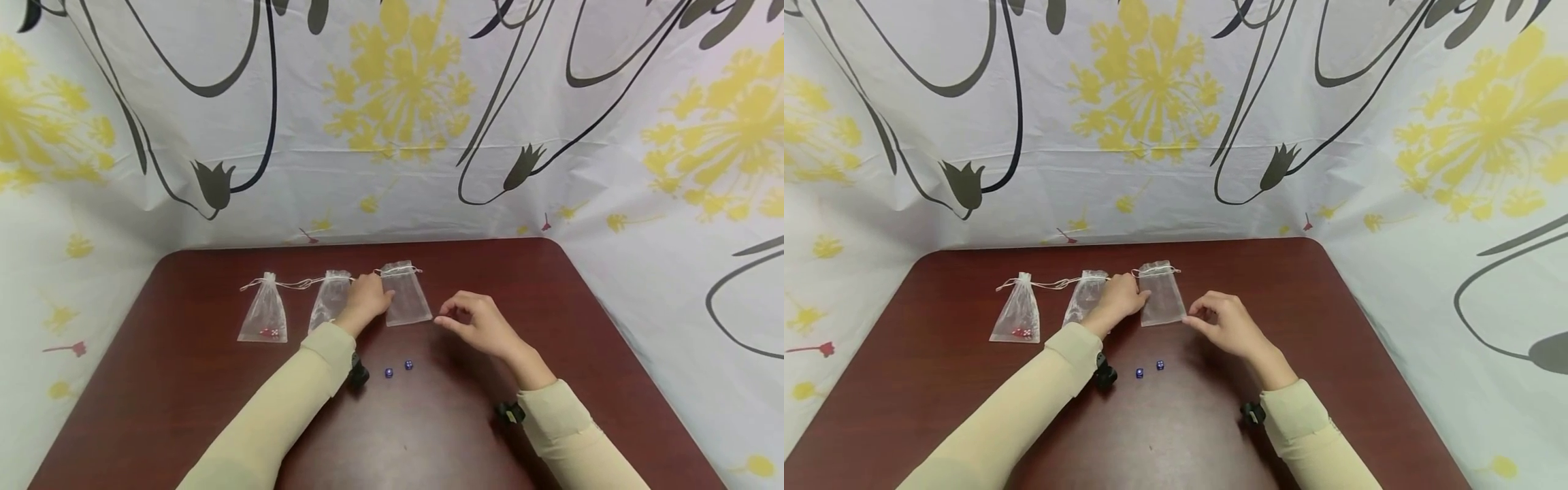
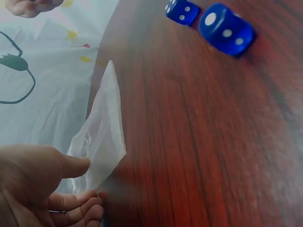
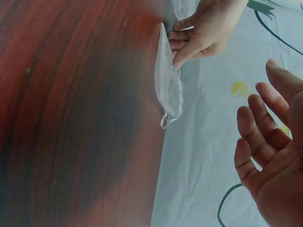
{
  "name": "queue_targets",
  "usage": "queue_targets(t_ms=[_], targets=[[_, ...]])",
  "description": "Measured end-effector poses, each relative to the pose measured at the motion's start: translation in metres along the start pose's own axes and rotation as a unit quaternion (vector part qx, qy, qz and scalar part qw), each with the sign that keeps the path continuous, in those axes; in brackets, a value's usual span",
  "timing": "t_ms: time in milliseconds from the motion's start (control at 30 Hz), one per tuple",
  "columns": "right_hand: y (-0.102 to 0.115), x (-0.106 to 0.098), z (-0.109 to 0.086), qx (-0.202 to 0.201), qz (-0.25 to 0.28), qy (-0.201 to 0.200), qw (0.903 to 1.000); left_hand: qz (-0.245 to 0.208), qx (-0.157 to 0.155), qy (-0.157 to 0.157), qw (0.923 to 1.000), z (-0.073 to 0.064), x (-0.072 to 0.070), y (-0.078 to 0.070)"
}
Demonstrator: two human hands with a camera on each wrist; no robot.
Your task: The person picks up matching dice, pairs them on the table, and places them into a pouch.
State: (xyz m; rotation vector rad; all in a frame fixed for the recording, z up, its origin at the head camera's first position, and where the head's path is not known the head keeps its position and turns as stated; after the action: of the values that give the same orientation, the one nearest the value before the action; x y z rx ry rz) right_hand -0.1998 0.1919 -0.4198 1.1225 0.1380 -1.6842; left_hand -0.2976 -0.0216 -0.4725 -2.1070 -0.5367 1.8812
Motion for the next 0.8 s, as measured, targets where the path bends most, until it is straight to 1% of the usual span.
queue_targets(t_ms=[100,233,333,467,567,633,700,800], targets=[[-0.001,0.001,-0.003,0.006,0.001,0.002,1.0000,0.007,0.000,0.001,1.0000,0.002,0.002,-0.002],[-0.002,0.002,-0.006,0.007,0.000,-0.001,1.0000,0.004,-0.004,-0.001,1.0000,0.004,0.004,-0.005],[-0.004,0.003,-0.009,0.009,-0.002,-0.005,0.9999,-0.003,0.000,-0.011,0.9999,0.003,0.006,-0.005],[-0.006,0.005,-0.008,0.010,0.000,-0.011,0.9999,-0.025,0.032,-0.030,0.9988,-0.003,0.003,-0.002],[-0.007,0.006,-0.007,0.015,0.001,-0.019,0.9997,-0.055,0.064,-0.047,0.9954,-0.011,-0.001,-0.001],[-0.006,0.006,-0.005,0.019,0.004,-0.027,0.9995,-0.077,0.084,-0.063,0.9915,-0.016,-0.007,0.000],[-0.006,0.005,-0.003,0.024,0.000,-0.034,0.9992,-0.095,0.107,-0.087,0.9859,-0.023,-0.013,0.000],[-0.003,0.004,0.000,0.023,-0.006,-0.046,0.9986,-0.121,0.135,-0.112,0.9770,-0.034,-0.024,0.002]])
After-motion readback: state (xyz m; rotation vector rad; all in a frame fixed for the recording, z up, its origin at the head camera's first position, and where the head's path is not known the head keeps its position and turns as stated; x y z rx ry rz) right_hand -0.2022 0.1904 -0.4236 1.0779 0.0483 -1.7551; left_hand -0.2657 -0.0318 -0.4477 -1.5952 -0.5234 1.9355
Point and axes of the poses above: each hand's wrist, its own z-axis towards the middle knuckle, its own x-axis out of the palm, y = z × x, the point moved 4 cm from there along z, towards the middle knuckle, and after that the axes turned 14 degrees about -x, right-handed, at the moved point
